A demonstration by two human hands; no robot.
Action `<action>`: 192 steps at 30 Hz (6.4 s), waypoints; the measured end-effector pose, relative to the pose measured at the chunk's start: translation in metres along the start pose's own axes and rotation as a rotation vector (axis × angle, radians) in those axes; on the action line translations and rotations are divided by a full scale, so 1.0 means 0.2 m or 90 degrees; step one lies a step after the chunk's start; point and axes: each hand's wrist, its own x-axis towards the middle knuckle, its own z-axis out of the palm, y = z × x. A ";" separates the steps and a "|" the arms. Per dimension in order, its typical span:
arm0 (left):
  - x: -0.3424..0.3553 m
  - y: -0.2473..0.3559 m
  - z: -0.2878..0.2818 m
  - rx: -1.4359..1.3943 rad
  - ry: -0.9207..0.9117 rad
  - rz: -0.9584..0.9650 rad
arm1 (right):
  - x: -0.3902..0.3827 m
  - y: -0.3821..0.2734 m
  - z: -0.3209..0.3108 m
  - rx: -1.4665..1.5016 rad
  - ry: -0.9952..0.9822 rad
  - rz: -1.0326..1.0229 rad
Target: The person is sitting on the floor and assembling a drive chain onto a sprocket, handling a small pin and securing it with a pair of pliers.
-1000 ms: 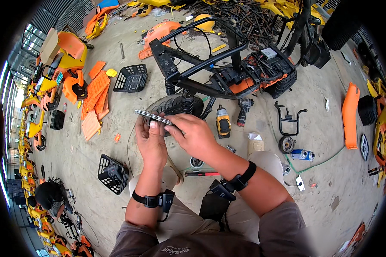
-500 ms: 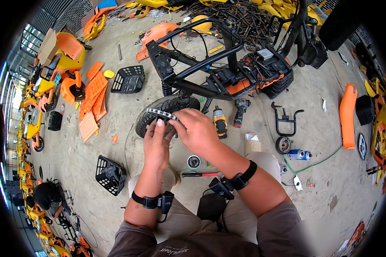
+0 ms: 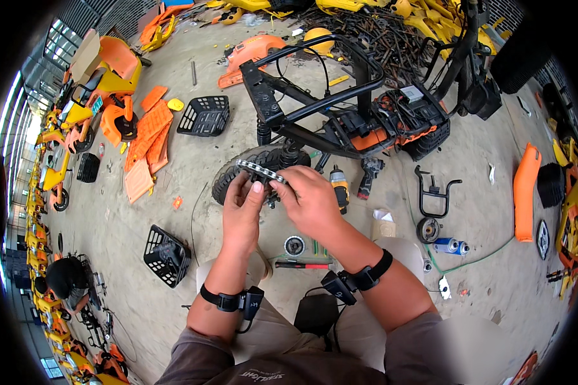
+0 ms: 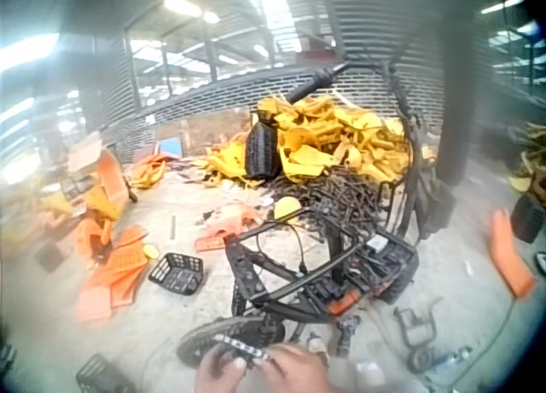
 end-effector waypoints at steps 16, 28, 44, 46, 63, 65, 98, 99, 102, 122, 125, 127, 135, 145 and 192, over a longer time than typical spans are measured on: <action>-0.02 0.06 0.00 0.084 -0.012 -0.003 | -0.02 0.01 0.01 0.007 -0.010 -0.019; -0.01 0.01 -0.03 0.017 0.057 -0.068 | -0.03 -0.01 0.01 -0.024 -0.045 -0.008; 0.01 0.03 -0.07 -0.120 0.031 -0.242 | -0.04 0.07 0.06 0.001 -0.082 0.014; 0.01 0.03 -0.07 -0.123 0.025 -0.243 | -0.04 0.06 0.06 0.024 -0.100 0.019; 0.00 0.07 -0.05 -0.092 0.030 -0.240 | -0.03 0.10 0.10 0.101 -0.045 0.120; 0.00 0.06 -0.05 -0.065 0.016 -0.222 | -0.03 0.10 0.10 0.083 -0.046 0.121; 0.00 -0.01 -0.03 -0.088 -0.066 -0.278 | -0.06 0.11 0.07 -0.215 -0.084 0.034; 0.01 -0.03 -0.04 -0.087 -0.065 -0.276 | -0.06 0.11 0.06 -0.227 -0.083 0.038; 0.03 -0.07 -0.05 -0.131 -0.087 -0.237 | -0.06 0.07 0.06 -0.228 -0.093 0.049; 0.04 -0.03 -0.05 -0.185 -0.090 -0.282 | -0.05 0.06 0.02 -0.179 -0.113 0.011; 0.04 -0.02 -0.04 -0.225 -0.075 -0.267 | -0.04 0.05 0.02 -0.160 -0.120 0.046; 0.04 -0.01 -0.03 -0.227 -0.083 -0.256 | -0.05 0.14 0.03 -0.138 -0.108 0.066; 0.03 0.00 -0.03 -0.193 -0.050 -0.135 | -0.04 0.14 0.06 -0.105 -0.129 0.114; 0.06 -0.09 0.12 -0.135 0.017 -0.106 | -0.06 0.29 -0.08 -0.100 -0.148 0.213; -0.29 0.31 -0.06 0.119 0.202 0.057 | -0.06 0.39 0.12 0.210 -0.012 0.263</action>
